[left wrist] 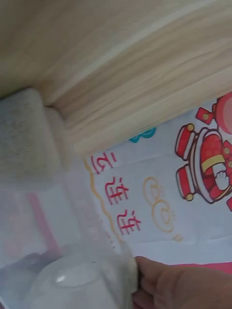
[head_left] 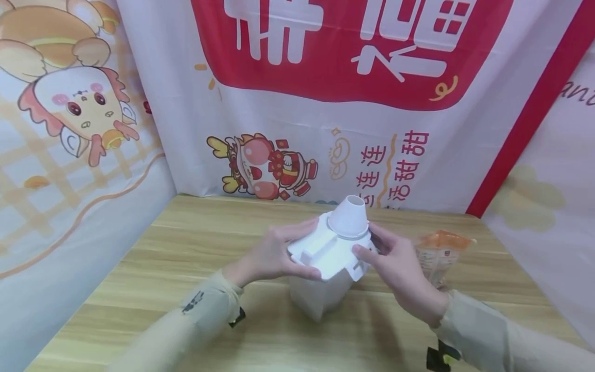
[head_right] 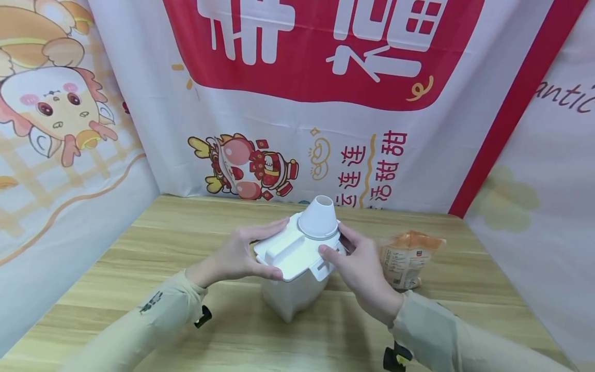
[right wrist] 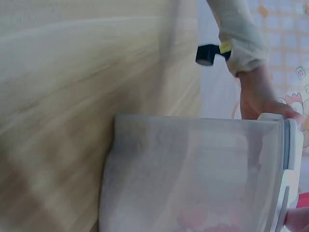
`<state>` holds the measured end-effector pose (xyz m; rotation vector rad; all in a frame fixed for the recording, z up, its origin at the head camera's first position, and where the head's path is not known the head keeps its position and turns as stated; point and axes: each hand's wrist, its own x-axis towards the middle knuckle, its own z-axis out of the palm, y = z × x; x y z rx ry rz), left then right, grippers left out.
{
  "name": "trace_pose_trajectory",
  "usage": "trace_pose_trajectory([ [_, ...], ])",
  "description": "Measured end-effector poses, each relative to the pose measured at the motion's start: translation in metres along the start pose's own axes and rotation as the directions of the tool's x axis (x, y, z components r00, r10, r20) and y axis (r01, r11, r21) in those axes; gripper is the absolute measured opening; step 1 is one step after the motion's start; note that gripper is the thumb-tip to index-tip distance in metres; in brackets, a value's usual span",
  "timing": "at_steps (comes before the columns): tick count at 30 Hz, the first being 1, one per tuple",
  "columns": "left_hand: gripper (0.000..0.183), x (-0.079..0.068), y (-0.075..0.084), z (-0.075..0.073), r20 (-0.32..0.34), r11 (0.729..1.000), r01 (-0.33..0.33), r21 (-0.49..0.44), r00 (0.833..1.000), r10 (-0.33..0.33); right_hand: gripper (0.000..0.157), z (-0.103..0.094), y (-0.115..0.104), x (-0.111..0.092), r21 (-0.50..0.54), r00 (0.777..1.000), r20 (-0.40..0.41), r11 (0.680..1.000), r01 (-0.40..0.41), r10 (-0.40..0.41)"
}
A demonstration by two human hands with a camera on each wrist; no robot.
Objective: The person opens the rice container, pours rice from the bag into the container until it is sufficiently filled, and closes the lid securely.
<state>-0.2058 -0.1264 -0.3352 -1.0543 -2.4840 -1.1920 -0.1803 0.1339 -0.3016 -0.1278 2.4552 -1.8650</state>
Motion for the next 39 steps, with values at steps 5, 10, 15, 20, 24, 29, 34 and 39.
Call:
trace_pose_trajectory([
  [5, 0.101, 0.003, 0.001, -0.011, 0.063, 0.999, -0.008, 0.04, 0.998, 0.005, 0.074, -0.003, 0.006, 0.002, -0.01, 0.999, -0.011, 0.999, 0.045, -0.045],
  [10, 0.101, -0.005, 0.016, -0.01, 0.054, 0.987, 0.03, 0.156, 0.998, -0.039, 0.096, -0.022, 0.013, 0.018, -0.107, 0.995, 0.08, 0.992, 0.071, -0.062],
  [15, 0.099, -0.019, 0.041, 0.007, -0.103, 0.956, 0.225, 0.189, 0.973, -0.208, 0.104, -0.041, 0.015, 0.045, -0.083, 0.966, 0.246, 0.991, 0.102, -0.079],
  [20, 0.112, -0.024, 0.061, 0.024, -0.26, 0.911, 0.369, 0.182, 0.912, -0.317, 0.093, -0.047, 0.012, 0.063, -0.003, 0.898, 0.406, 0.982, 0.186, -0.169],
  [24, 0.12, -0.024, 0.066, 0.03, -0.302, 0.904, 0.384, 0.188, 0.898, -0.319, 0.088, -0.044, 0.011, 0.067, 0.01, 0.869, 0.452, 0.975, 0.224, -0.204],
  [29, 0.116, -0.026, 0.06, 0.027, -0.293, 0.923, 0.336, 0.186, 0.916, -0.275, 0.087, -0.04, 0.016, 0.068, 0.008, 0.876, 0.438, 0.975, 0.222, -0.203],
  [34, 0.11, -0.024, 0.045, 0.016, -0.229, 0.953, 0.27, 0.141, 0.945, -0.234, 0.086, -0.041, 0.019, 0.066, -0.047, 0.9, 0.391, 0.973, 0.227, -0.191],
  [39, 0.105, -0.022, 0.026, 0.002, -0.141, 0.976, 0.209, 0.061, 0.97, -0.199, 0.085, -0.043, 0.018, 0.063, -0.075, 0.92, 0.356, 0.977, 0.201, -0.162],
])
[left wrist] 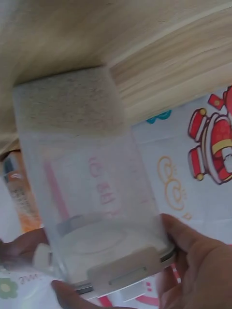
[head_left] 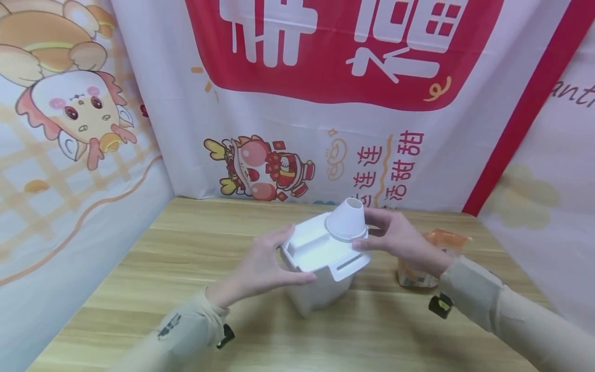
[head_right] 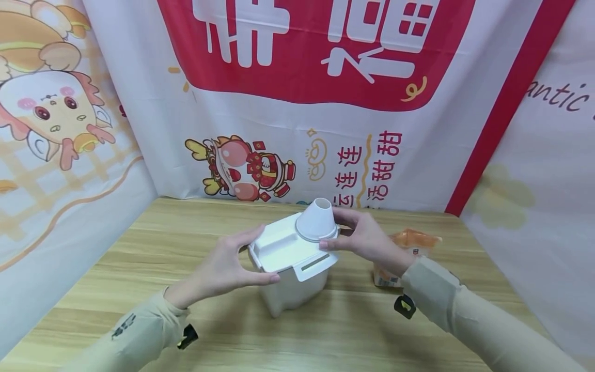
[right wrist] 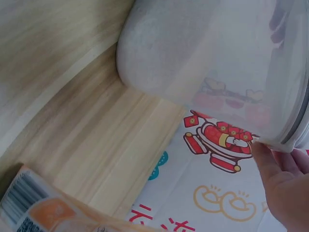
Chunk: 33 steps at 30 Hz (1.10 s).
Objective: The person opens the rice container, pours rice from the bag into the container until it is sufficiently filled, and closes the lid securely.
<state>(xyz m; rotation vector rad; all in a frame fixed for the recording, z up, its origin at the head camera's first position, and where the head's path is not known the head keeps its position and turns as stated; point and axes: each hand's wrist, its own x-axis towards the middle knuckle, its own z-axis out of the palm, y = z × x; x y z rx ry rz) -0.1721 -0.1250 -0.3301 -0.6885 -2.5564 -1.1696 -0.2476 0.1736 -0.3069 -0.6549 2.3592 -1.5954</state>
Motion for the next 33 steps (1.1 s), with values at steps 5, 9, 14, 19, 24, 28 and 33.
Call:
trace_pose_trajectory([
  [5, 0.102, 0.01, -0.017, -0.013, 0.125, 0.992, -0.006, -0.126, 0.992, 0.022, 0.088, 0.0, -0.004, -0.006, -0.085, 0.999, -0.047, 0.996, -0.025, 0.021],
  [9, 0.099, 0.019, -0.032, -0.021, 0.215, 0.97, 0.024, -0.243, 0.976, 0.029, 0.086, 0.005, -0.006, -0.013, -0.16, 0.997, -0.074, 0.987, -0.007, -0.005],
  [14, 0.095, 0.029, -0.047, -0.026, 0.289, 0.931, 0.069, -0.358, 0.957, 0.04, 0.083, 0.013, -0.008, -0.024, -0.196, 0.99, -0.137, 0.981, -0.005, -0.023],
  [19, 0.095, 0.033, -0.054, -0.031, 0.326, 0.888, 0.118, -0.445, 0.945, 0.038, 0.082, 0.024, -0.01, -0.034, -0.255, 0.971, -0.236, 0.967, -0.017, -0.045],
  [24, 0.095, 0.031, -0.054, -0.034, 0.34, 0.877, 0.138, -0.46, 0.94, 0.031, 0.081, 0.029, -0.01, -0.04, -0.256, 0.96, -0.273, 0.967, -0.009, -0.064],
  [28, 0.094, 0.027, -0.052, -0.033, 0.327, 0.875, 0.15, -0.46, 0.945, 0.01, 0.077, 0.031, -0.008, -0.042, -0.191, 0.96, -0.269, 0.981, 0.02, -0.072],
  [33, 0.092, 0.022, -0.05, -0.03, 0.305, 0.856, 0.194, -0.48, 0.951, -0.045, 0.072, 0.031, -0.002, -0.042, -0.077, 0.964, -0.259, 0.996, 0.046, -0.064],
])
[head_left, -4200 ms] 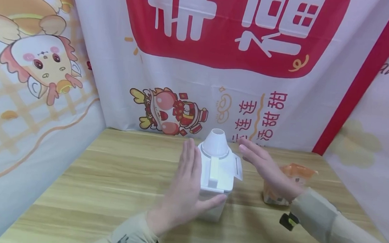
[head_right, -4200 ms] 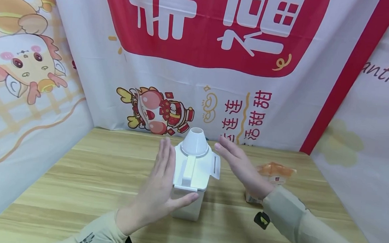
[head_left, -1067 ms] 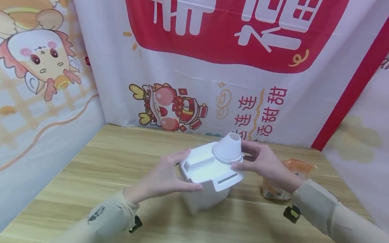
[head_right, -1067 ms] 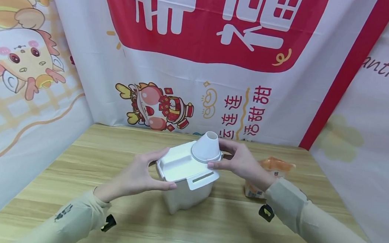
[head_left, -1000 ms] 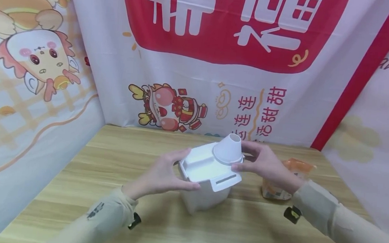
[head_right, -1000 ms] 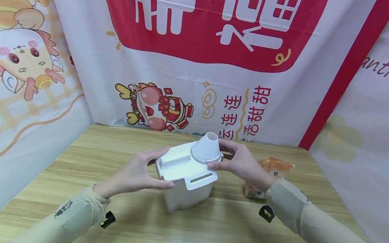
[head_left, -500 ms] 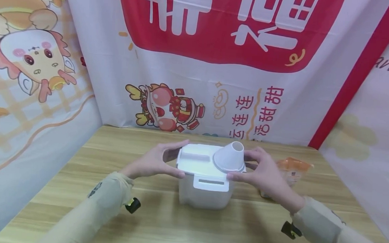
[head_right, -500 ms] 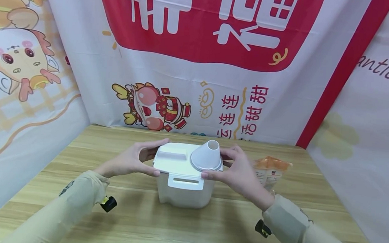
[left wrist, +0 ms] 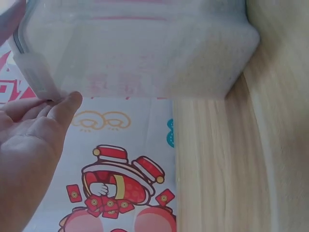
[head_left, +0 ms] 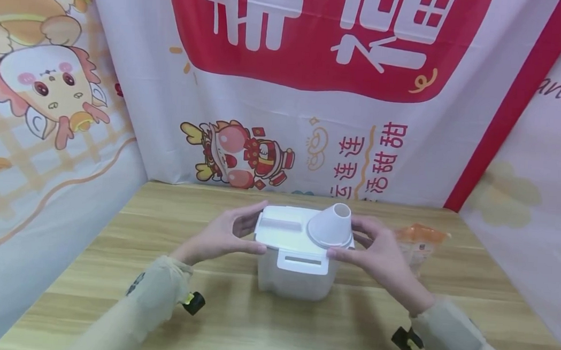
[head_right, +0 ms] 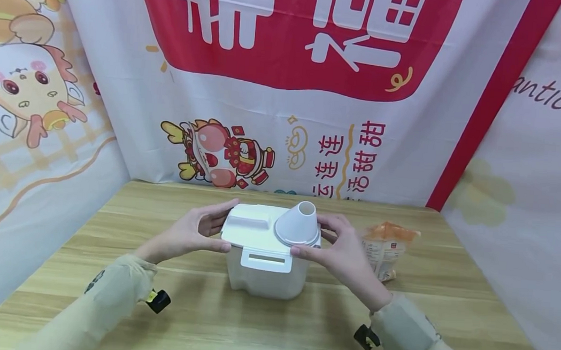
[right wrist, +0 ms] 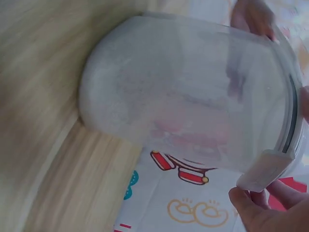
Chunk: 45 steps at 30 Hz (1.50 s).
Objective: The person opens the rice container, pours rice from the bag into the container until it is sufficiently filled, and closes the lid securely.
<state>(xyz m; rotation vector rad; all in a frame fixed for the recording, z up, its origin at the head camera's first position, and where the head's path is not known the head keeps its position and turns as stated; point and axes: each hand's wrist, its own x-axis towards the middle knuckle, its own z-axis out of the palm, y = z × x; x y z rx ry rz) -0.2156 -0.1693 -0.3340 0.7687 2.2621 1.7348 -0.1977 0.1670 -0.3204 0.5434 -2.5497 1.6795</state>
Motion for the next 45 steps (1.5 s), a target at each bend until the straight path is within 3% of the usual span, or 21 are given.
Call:
trace_pose_trajectory([
  [6, 0.088, -0.009, 0.007, 0.01, -0.076, 0.999, 0.049, -0.008, 0.996, -0.049, 0.078, 0.0, 0.007, -0.001, 0.039, 1.0, 0.025, 0.999, -0.011, 0.01],
  [10, 0.078, -0.016, 0.014, 0.02, -0.153, 0.994, 0.106, -0.03, 0.982, -0.109, 0.078, 0.0, 0.012, 0.001, 0.05, 0.999, 0.04, 0.998, -0.027, 0.025],
  [17, 0.052, -0.019, 0.027, 0.032, -0.304, 0.969, 0.184, -0.165, 0.925, -0.227, 0.076, -0.001, 0.016, 0.002, 0.101, 0.998, 0.045, 0.994, -0.04, 0.036],
  [23, 0.042, -0.014, 0.032, 0.038, -0.398, 0.949, 0.213, -0.233, 0.869, -0.293, 0.073, -0.001, 0.018, 0.003, 0.128, 0.999, 0.038, 0.992, -0.016, 0.012],
  [28, 0.041, -0.01, 0.03, 0.039, -0.425, 0.937, 0.23, -0.263, 0.844, -0.327, 0.076, 0.003, 0.018, 0.001, 0.09, 0.998, 0.024, 0.994, 0.059, -0.062],
  [31, 0.042, -0.009, 0.028, 0.038, -0.414, 0.932, 0.243, -0.269, 0.844, -0.34, 0.076, 0.004, 0.018, -0.001, 0.091, 0.999, 0.008, 0.995, 0.048, -0.049],
  [36, 0.043, -0.009, 0.023, 0.034, -0.375, 0.923, 0.236, -0.304, 0.861, -0.344, 0.073, 0.005, 0.017, -0.001, 0.141, 1.0, 0.001, 0.99, -0.008, 0.008],
  [45, 0.043, -0.009, 0.021, 0.025, -0.292, 0.901, 0.233, -0.366, 0.89, -0.349, 0.073, 0.004, 0.018, -0.001, 0.135, 1.0, 0.012, 0.991, 0.015, -0.017],
])
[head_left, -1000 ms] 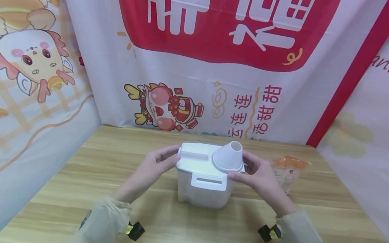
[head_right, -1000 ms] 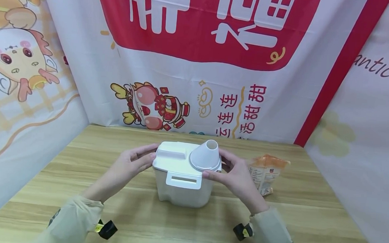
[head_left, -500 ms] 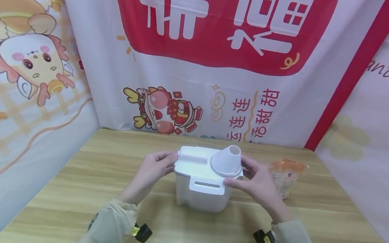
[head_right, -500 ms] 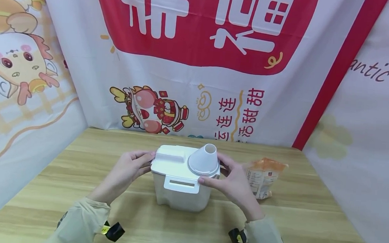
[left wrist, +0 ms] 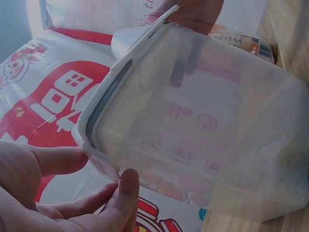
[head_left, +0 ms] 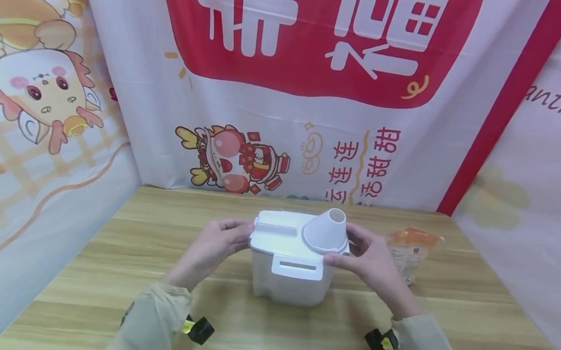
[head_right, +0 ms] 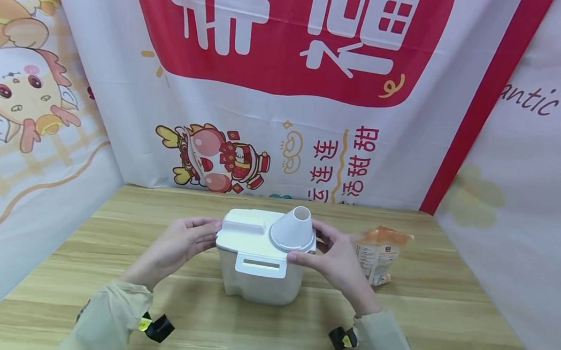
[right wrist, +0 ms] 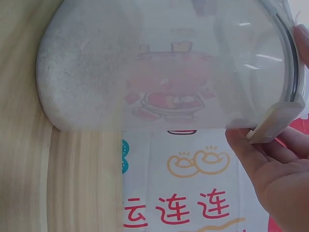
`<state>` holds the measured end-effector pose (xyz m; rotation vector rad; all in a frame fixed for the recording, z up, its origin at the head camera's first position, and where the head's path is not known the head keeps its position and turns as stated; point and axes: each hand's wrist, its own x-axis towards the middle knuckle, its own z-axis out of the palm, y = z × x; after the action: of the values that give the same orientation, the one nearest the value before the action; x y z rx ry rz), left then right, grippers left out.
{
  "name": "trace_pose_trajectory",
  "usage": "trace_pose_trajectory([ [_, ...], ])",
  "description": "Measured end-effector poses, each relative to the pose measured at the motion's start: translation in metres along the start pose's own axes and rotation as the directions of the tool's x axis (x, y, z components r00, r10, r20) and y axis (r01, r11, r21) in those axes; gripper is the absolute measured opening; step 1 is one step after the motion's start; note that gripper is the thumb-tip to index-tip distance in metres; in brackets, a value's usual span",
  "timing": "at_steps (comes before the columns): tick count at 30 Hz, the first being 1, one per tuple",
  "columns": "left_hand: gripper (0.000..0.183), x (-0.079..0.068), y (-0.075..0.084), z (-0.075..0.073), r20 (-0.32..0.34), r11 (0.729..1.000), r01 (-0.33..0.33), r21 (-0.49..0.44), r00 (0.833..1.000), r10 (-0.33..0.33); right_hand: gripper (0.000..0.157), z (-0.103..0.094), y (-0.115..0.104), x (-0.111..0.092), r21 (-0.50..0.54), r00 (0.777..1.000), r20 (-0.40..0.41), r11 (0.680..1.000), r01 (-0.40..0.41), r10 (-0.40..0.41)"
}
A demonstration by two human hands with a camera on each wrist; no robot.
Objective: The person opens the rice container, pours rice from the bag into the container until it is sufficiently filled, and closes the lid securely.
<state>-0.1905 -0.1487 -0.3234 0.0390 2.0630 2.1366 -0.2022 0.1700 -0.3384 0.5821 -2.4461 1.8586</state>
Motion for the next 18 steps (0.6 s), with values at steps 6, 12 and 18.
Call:
trace_pose_trajectory([
  [6, 0.046, 0.006, -0.001, -0.009, 0.087, 0.991, 0.049, -0.124, 0.995, -0.038, 0.072, 0.0, 0.0, 0.001, -0.013, 1.0, 0.012, 1.0, 0.016, -0.016],
  [12, 0.041, 0.01, -0.005, -0.017, 0.137, 0.957, 0.148, -0.248, 0.984, -0.116, 0.072, 0.0, 0.001, 0.002, -0.033, 1.0, 0.01, 0.999, 0.013, -0.012],
  [18, 0.047, 0.015, -0.012, -0.018, 0.146, 0.928, 0.195, -0.317, 0.977, -0.155, 0.071, -0.001, 0.004, 0.002, -0.003, 1.0, 0.007, 1.0, -0.009, 0.009],
])
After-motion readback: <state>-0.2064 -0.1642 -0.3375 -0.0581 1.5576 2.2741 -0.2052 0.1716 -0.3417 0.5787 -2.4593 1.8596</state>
